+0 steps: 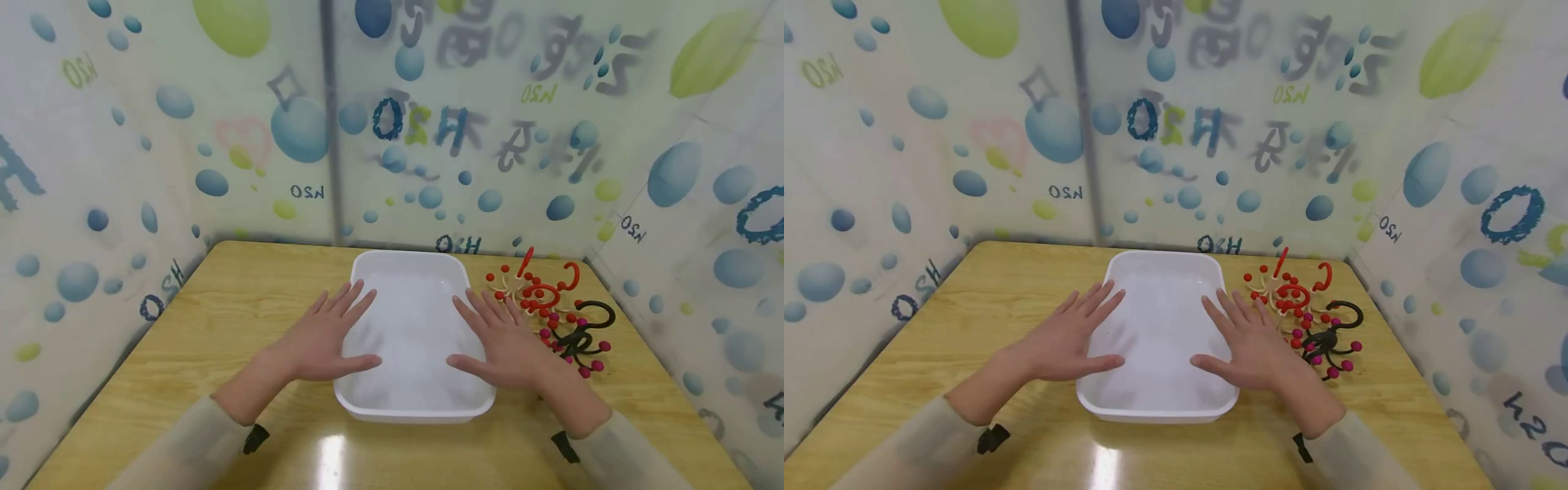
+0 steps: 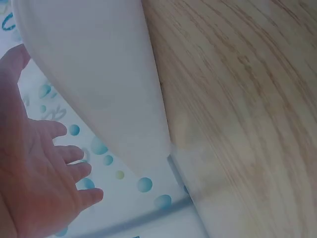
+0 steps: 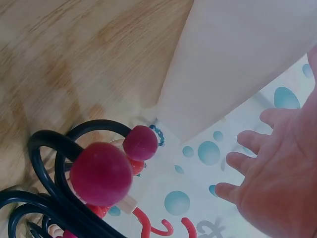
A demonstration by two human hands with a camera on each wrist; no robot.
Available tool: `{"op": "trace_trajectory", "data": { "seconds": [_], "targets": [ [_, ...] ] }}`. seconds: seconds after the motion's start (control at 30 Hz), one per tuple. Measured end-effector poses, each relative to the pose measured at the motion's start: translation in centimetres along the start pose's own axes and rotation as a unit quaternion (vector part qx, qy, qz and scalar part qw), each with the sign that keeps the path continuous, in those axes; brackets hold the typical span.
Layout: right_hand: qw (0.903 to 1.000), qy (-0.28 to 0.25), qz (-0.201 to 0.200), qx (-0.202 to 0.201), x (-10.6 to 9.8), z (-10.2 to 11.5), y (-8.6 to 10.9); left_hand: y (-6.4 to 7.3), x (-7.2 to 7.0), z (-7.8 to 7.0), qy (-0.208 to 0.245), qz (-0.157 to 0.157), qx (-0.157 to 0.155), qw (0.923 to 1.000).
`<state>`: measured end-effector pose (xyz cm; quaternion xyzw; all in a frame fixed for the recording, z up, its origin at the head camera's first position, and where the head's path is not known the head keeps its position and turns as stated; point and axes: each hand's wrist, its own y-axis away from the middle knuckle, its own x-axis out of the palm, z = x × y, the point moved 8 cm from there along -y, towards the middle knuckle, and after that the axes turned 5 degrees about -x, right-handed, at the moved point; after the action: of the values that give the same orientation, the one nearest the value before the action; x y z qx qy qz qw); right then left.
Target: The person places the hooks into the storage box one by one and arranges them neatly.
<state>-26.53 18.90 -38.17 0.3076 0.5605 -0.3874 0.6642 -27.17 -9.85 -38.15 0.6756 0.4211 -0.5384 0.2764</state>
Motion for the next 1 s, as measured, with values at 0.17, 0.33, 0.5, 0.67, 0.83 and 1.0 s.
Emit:
{"op": "trace_trajectory", "data": {
  "seconds": [0.17,0.33,0.5,0.67,0.83,1.0],
  "targets": [
    [0.9998,-0.013,-0.011,0.009,-0.5,-0.2,0.6,0.6,-0.7,0.6,0.034,-0.021,0.014,0.9991],
    [0.9977,-0.033,-0.058,0.016,-2.1,-0.4,1.7,1.4,-1.1,2.0,0.079,-0.04,0.006,0.9961],
    [0.9948,-0.035,-0.096,0.006,-4.3,-0.1,3.1,2.3,-0.1,3.6,0.119,-0.009,-0.016,0.9927],
    [0.9911,-0.035,-0.128,-0.009,-6.9,0.1,4.6,3.1,1.6,4.5,0.17,0.051,-0.038,0.9834],
    [0.9858,-0.042,-0.162,-0.017,-9.1,-0.7,6.5,3.5,2.3,4.6,0.218,0.086,-0.034,0.9715],
    [0.9851,-0.062,-0.16,0.002,-10.0,-3.4,8.2,3.9,2.8,4.8,0.247,0.119,-0.036,0.9611]
  ]
}}
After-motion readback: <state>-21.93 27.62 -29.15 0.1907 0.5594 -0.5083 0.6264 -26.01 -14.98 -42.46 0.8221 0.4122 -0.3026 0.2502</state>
